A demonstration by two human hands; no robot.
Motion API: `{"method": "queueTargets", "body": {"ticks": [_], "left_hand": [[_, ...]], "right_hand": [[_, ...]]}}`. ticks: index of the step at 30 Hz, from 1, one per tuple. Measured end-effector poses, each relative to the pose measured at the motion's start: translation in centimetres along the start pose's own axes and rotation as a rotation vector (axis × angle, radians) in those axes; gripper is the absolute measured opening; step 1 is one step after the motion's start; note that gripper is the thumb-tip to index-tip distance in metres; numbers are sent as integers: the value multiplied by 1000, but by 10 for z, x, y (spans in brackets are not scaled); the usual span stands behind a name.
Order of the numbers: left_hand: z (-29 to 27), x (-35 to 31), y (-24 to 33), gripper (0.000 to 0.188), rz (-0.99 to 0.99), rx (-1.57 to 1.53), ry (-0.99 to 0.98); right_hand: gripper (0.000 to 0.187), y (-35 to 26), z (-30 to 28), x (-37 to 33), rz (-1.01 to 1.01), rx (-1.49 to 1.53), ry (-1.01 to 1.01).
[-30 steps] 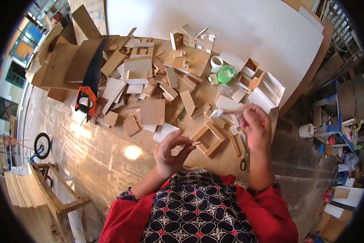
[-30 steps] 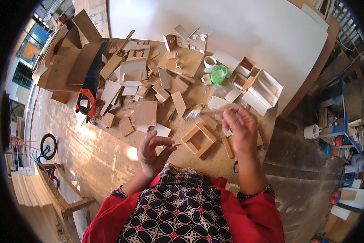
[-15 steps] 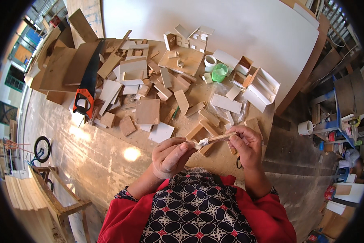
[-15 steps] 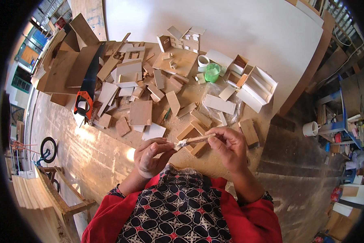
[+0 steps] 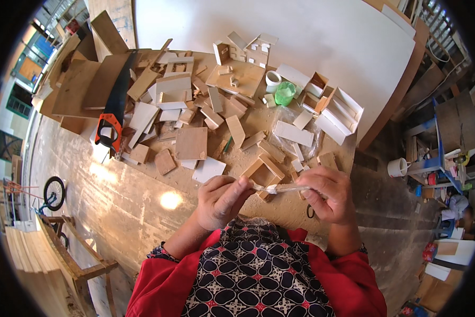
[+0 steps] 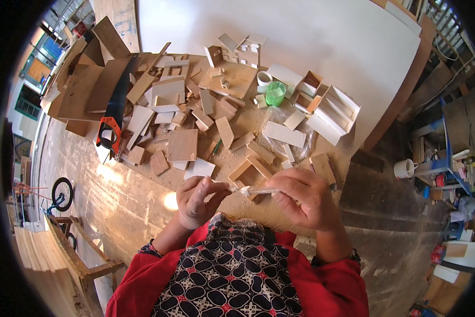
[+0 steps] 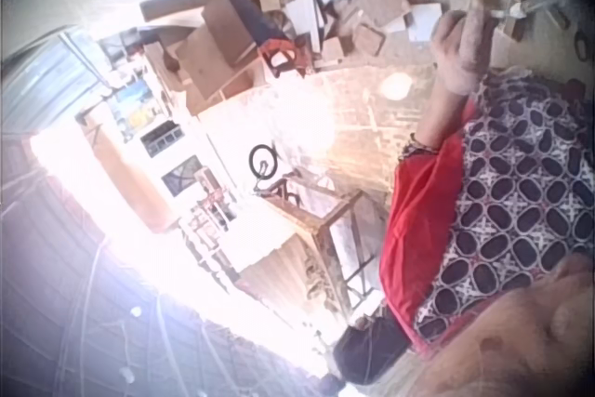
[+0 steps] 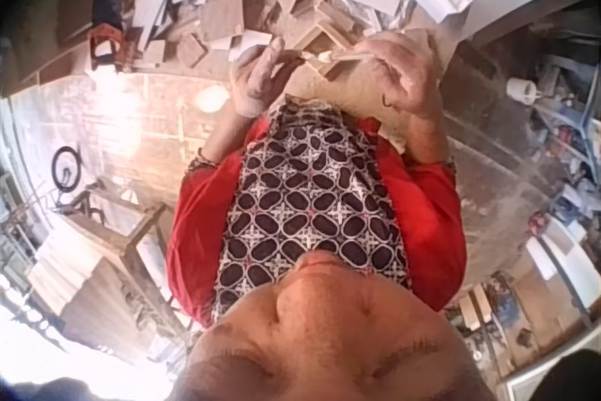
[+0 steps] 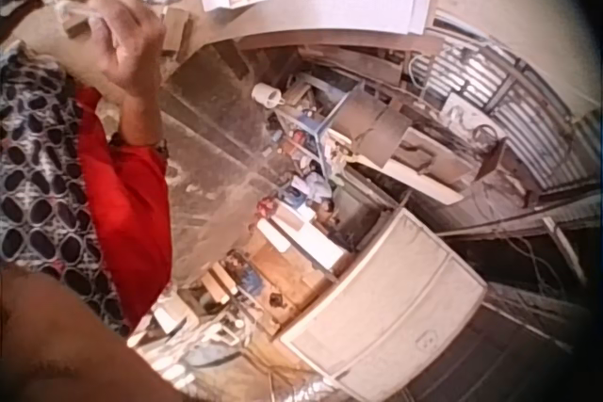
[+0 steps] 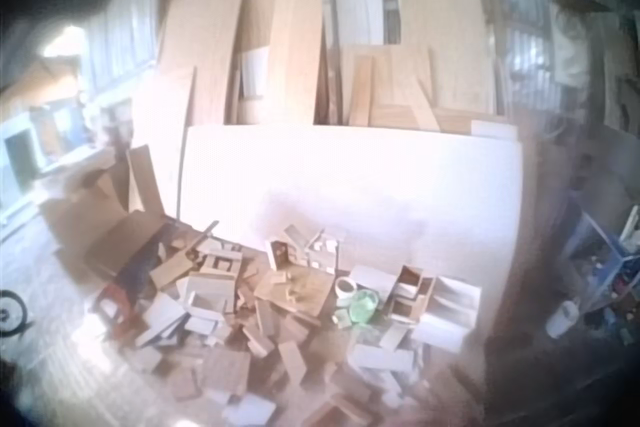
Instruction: The person cuts small wood pieces with scissors and applies glue with a brush to assemble a miniature house structure on a workbench.
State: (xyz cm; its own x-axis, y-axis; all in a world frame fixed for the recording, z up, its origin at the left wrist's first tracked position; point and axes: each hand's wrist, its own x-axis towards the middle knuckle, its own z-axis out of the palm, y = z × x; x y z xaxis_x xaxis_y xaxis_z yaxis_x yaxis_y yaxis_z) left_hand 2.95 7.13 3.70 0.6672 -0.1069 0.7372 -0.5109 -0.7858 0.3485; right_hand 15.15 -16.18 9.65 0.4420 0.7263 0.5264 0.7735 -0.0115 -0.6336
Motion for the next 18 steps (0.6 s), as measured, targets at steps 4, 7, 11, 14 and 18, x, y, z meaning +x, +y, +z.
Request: {"method": "queueTargets", "body": {"ticks": [4,7,11,14,18], "left_hand": [[6,1,10,96,-592,-416,199],[2,18,9,88,-1015,-1042,420],[5,3,-13,75,-1238,-1435,527],[9,6,-8,74,-1322,-1425,579],[17,-6,-18,76,-1191,-1451,569]], "right_hand": [[15,-4,7,-5,178,139,213],[14,2,24,-17,328,302,368],[13,13,45,-28,469,377,387],[14,14,59,-25,515,383,351],[14,14,69,-24,552,425,283]]}}
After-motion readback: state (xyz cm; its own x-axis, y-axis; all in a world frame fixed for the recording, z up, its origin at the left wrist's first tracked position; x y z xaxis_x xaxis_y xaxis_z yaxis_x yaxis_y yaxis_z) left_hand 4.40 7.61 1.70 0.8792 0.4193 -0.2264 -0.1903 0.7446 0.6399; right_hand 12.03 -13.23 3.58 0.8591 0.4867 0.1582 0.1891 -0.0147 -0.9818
